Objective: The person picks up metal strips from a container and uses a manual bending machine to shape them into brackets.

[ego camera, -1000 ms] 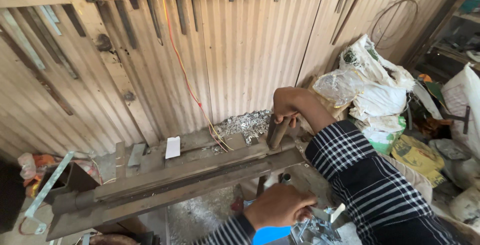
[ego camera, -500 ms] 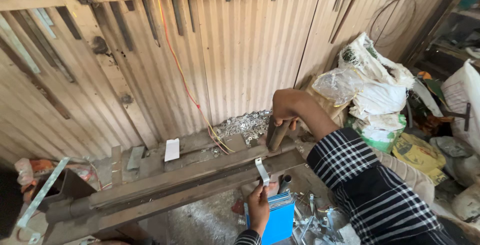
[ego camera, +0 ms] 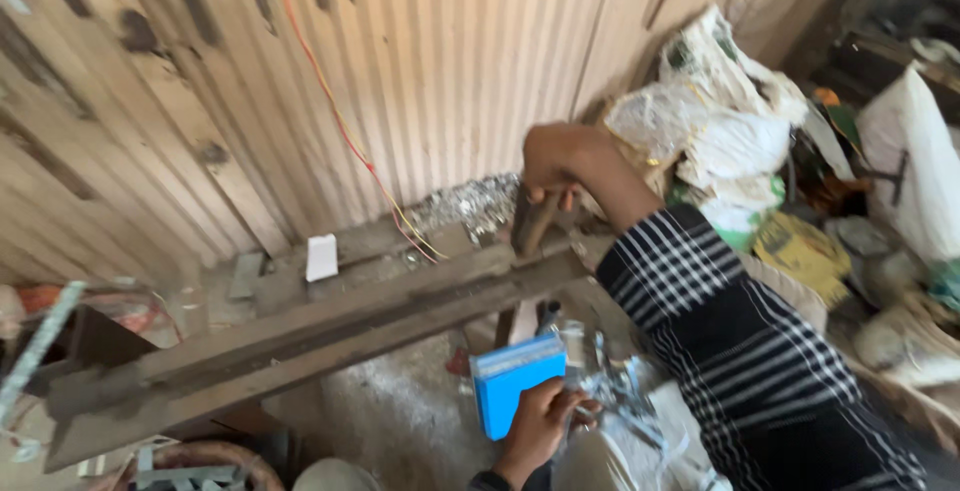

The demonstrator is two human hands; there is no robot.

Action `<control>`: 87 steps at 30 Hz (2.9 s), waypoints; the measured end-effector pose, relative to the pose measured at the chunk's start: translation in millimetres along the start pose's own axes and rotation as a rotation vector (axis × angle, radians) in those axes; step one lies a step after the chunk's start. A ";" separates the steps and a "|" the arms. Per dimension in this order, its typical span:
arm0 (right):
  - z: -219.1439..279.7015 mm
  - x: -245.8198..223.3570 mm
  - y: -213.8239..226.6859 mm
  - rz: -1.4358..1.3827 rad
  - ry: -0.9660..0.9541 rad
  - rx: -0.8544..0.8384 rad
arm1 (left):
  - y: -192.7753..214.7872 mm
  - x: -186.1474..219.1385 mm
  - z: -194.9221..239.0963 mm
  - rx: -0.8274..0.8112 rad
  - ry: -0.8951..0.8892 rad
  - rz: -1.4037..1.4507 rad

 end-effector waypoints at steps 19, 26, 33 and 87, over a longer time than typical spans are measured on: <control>-51.8 37.5 18.8 0.190 0.057 0.077 | 146.6 -48.5 177.2 0.522 0.280 -0.688; -115.9 64.5 25.1 0.105 -0.036 0.009 | 230.6 81.7 403.0 1.715 0.308 -1.310; -140.4 90.2 21.8 -0.035 0.006 -0.002 | 290.6 67.5 441.5 1.690 0.883 -1.513; 8.7 -3.2 5.2 0.033 -0.020 0.046 | 87.9 26.0 -63.9 0.772 -0.421 -0.257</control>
Point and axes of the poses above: each hand's wrist, its own z-axis away from the middle knuckle, its own y-axis out of the back of the hand, x = y × z, the point moved 2 cm from there along -z, towards the middle knuckle, and after that the axes turned 13 degrees about -x, right-handed, at the moved point
